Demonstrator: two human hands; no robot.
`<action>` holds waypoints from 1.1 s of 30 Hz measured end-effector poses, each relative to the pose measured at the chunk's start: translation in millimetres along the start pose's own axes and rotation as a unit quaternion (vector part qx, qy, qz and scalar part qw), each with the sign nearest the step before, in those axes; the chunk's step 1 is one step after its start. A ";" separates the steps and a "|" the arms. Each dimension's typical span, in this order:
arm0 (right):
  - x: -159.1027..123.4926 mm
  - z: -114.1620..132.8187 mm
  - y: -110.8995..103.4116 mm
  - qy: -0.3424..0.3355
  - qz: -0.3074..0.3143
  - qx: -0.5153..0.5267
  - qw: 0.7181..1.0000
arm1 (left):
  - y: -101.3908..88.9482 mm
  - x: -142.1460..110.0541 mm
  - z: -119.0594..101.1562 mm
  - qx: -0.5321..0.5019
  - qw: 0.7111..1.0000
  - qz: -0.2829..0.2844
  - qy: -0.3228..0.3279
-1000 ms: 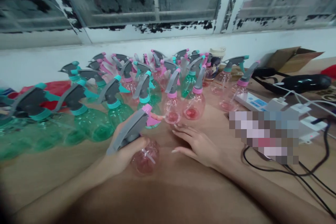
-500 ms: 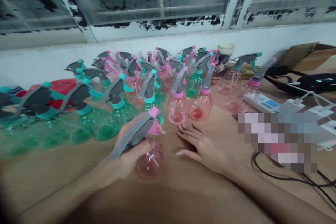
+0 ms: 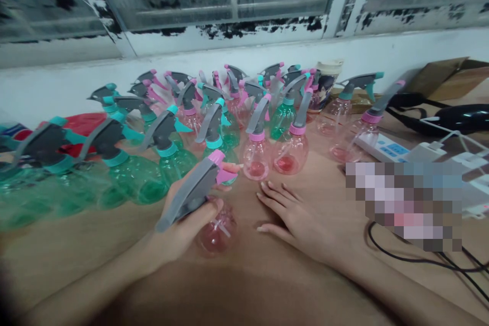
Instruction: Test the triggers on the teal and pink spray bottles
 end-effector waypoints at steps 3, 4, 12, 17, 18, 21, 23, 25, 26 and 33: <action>-1.1 -0.4 1.0 0.003 0.002 -0.006 1.000 | 0.6 -0.2 -0.4 -0.011 1.000 0.004 0.007; -1.2 -0.2 1.0 0.003 0.002 -0.010 1.000 | 0.8 -0.4 -0.2 -0.014 1.000 0.005 0.004; -1.2 0.2 1.0 -0.005 -0.007 -0.017 1.000 | 0.3 -2.2 2.6 0.004 1.000 0.001 0.027; -3.3 -0.9 2.9 -0.012 -0.011 -0.015 1.000 | 0.5 -1.7 1.1 -0.003 1.000 0.017 0.013; -3.6 -0.8 3.0 -0.012 -0.011 -0.014 1.000 | 0.3 -1.3 -0.4 -0.007 1.000 0.020 0.013; -4.0 -0.3 2.8 -0.012 -0.010 -0.015 1.000 | -1.2 -0.1 -5.8 -0.013 1.000 0.022 0.012; -3.9 -0.5 3.0 -0.012 -0.006 -0.021 1.000 | -2.2 0.5 -9.0 -0.004 1.000 0.016 0.010; -3.8 -1.4 3.6 -0.013 -0.002 -0.029 1.000 | -2.9 1.1 -11.6 0.007 1.000 0.007 0.021; -3.8 -2.0 4.1 -0.013 0.000 -0.031 0.999 | -3.1 1.3 -12.6 0.012 0.999 0.001 0.031; -4.0 -1.7 3.4 -0.014 -0.003 -0.025 1.000 | -3.6 2.8 -11.0 0.007 0.999 0.032 0.011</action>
Point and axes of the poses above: each hand's wrist, its own x-axis towards the middle knuckle, its own y-axis out of the palm, z = x × y, the point moved 2 cm from there along x, towards the middle knuckle, and after that the axes turned 11 degrees about y, right-handed, at the moved point
